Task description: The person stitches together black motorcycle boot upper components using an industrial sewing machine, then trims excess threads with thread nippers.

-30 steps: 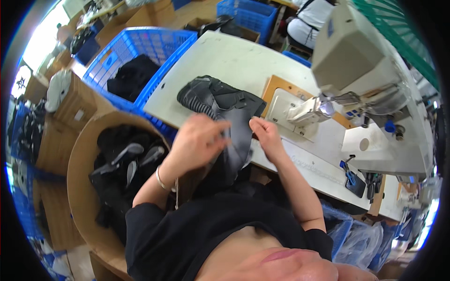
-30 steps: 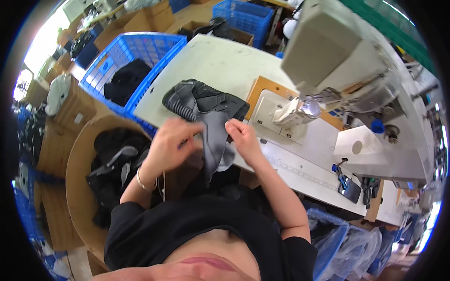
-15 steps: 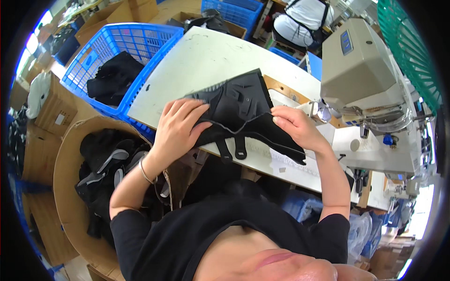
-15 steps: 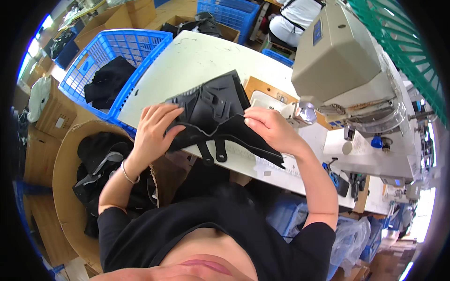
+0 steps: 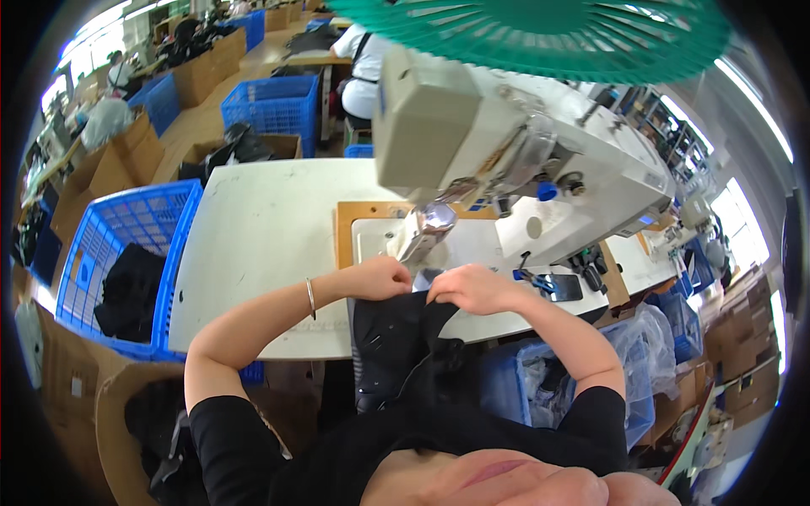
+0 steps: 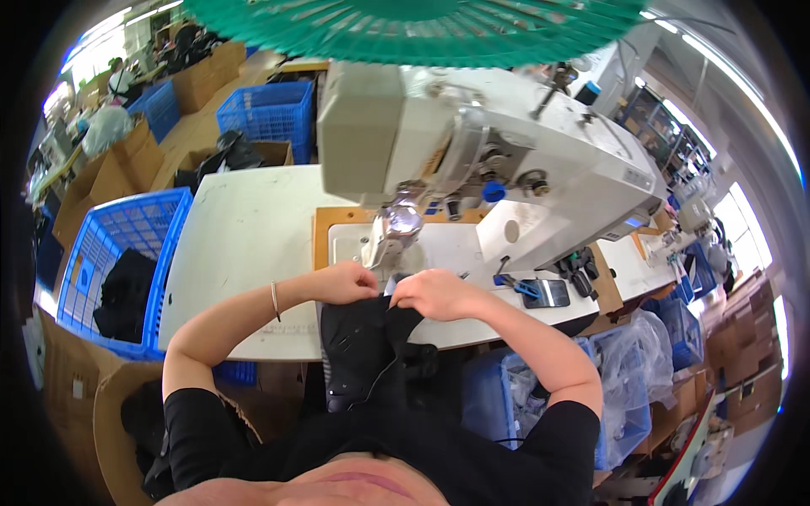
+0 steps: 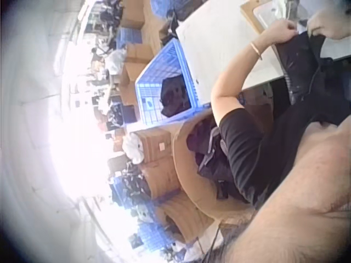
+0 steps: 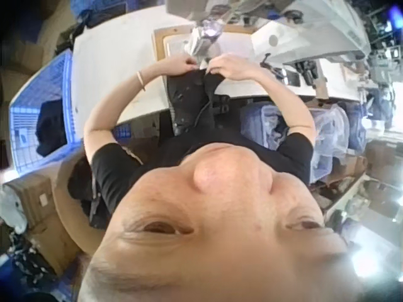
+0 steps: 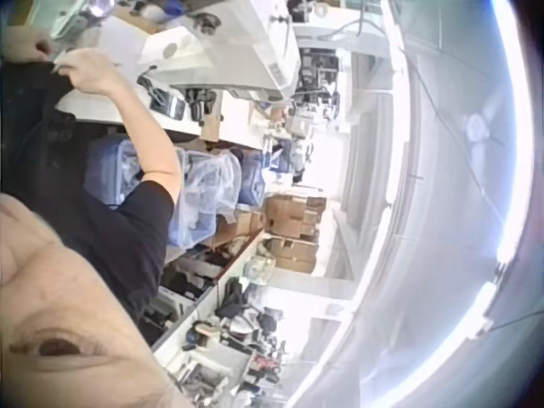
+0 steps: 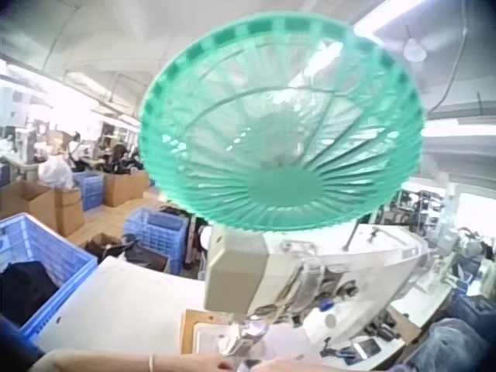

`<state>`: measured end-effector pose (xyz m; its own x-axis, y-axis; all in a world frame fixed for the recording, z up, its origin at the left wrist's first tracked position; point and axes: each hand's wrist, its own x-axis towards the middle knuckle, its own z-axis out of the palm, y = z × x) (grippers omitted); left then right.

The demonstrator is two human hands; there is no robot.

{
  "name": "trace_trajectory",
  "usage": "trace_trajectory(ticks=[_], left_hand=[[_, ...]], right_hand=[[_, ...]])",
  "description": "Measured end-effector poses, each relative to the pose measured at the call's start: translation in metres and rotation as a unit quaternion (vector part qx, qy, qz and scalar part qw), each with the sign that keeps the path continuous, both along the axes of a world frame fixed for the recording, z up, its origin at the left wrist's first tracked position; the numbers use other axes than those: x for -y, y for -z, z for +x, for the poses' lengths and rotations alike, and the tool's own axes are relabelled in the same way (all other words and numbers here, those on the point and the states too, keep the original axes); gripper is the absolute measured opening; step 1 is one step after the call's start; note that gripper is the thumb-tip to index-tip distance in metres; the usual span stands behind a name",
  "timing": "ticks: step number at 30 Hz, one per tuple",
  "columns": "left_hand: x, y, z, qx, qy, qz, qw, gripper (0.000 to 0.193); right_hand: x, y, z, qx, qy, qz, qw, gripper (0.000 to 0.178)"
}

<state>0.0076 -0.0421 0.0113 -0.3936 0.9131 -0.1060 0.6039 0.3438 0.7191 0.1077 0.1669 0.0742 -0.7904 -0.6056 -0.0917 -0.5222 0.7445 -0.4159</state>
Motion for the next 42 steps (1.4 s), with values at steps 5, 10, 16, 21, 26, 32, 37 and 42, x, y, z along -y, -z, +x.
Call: trace_trajectory(ticks=[5, 10, 16, 21, 26, 32, 37, 42], left_hand=[[-0.009, 0.003, -0.001, 0.107, -0.003, -0.066, 0.992, 0.036], [-0.006, 0.015, -0.011, 0.412, -0.027, -0.238, 0.879, 0.017], [-0.008, 0.010, 0.003, 0.222, -0.123, -0.279, 0.926, 0.022], [-0.018, 0.012, 0.049, -0.030, -0.238, -0.210, 0.948, 0.027], [-0.007, 0.028, 0.078, -0.237, -0.272, -0.028, 0.932, 0.022], [0.021, 0.026, 0.088, -0.276, -0.220, 0.045, 0.935, 0.016], [0.024, 0.023, 0.090, -0.295, -0.168, 0.087, 0.937, 0.014], [0.027, 0.023, 0.084, -0.298, -0.137, 0.119, 0.937, 0.011]], right_hand=[[-0.018, 0.015, 0.006, 0.148, 0.096, -0.185, 0.967, 0.026], [0.003, -0.007, -0.009, 0.186, 0.076, 0.005, 0.980, 0.030], [0.090, -0.016, 0.031, -0.115, -0.070, 0.085, 0.987, 0.017], [0.128, 0.037, 0.061, -0.405, -0.028, 0.137, 0.904, 0.011], [0.085, 0.027, 0.064, -0.265, -0.158, 0.071, 0.949, 0.015], [0.007, -0.033, 0.010, -0.226, 0.014, -0.032, 0.974, 0.026], [-0.018, 0.001, -0.001, 0.313, -0.095, 0.050, 0.944, 0.037], [-0.018, 0.055, 0.004, 0.324, -0.017, -0.138, 0.936, 0.033]])
